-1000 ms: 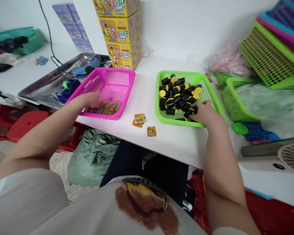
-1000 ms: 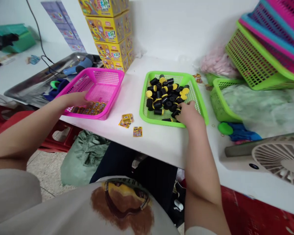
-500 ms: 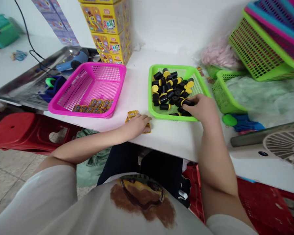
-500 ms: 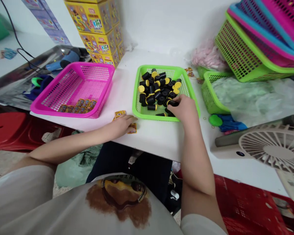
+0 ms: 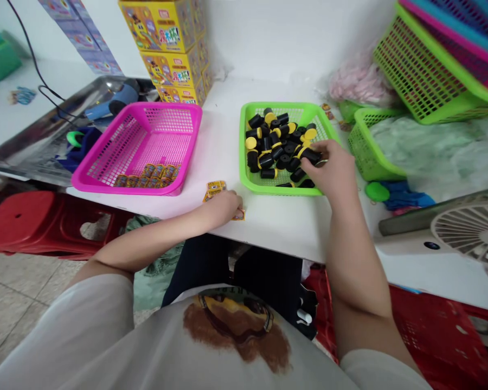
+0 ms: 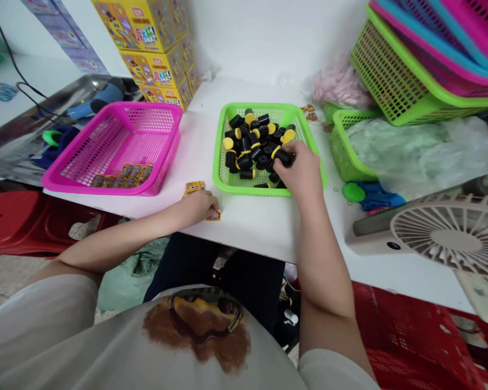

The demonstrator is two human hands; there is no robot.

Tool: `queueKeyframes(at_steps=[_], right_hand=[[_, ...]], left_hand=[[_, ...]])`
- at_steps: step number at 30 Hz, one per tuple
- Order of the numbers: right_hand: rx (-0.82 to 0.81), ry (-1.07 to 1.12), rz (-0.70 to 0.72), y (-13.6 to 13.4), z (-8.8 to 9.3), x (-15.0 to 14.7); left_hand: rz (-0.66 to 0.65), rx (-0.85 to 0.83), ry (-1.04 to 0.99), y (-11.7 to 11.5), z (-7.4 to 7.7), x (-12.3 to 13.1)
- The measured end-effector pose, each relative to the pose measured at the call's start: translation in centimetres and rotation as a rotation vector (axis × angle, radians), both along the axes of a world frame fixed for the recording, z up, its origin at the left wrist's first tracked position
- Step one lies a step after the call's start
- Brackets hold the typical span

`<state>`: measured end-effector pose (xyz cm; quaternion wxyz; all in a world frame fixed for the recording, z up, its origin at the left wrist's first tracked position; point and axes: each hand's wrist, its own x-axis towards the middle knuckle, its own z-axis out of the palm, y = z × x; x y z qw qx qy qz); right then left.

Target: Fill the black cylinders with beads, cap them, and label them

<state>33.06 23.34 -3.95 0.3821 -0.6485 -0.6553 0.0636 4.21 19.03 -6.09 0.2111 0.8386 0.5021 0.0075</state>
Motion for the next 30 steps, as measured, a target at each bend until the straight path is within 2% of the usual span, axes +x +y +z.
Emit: queueKeyframes(at_steps=[4, 7, 10, 13, 17, 23, 26, 30], right_hand=[[0.146, -0.001, -0.006, -0.2, 0.4, 0.4], [0.162, -0.016, -0.064, -1.1, 1.4, -0.2], [0.16, -0.007, -0.108, -1.9, 2.2, -1.3], [0.197, 0.055, -0.082, -2.1, 1.9, -2.2], [0.306, 0.3, 0.009, -1.6, 0.4, -2.9], [0.372, 0.687, 0.223, -2.4, 0.1, -5.1], [0.324, 0.759, 0.272, -3.2, 0.3, -6.1], [0.271, 0.756, 0.319, -3.7, 0.3, -6.3]], left_hand=[[-0.045, 0.03, -0.132, -1.6, 1.7, -0.4], [-0.135, 0.023, -0.431, -2.0, 3.4, -0.9], [-0.185, 0.035, -0.72, -0.8, 5.0, -0.6], [-0.152, 0.137, -0.844, 1.4, 5.7, 0.5], [-0.138, 0.292, -0.824, 4.1, 4.8, 1.7], [-0.27, 0.481, -0.674, 5.1, 1.2, 0.9], [-0.286, 0.507, -0.689, 5.0, 0.2, 0.9], [-0.248, 0.497, -0.707, 4.7, 0.2, 1.5]])
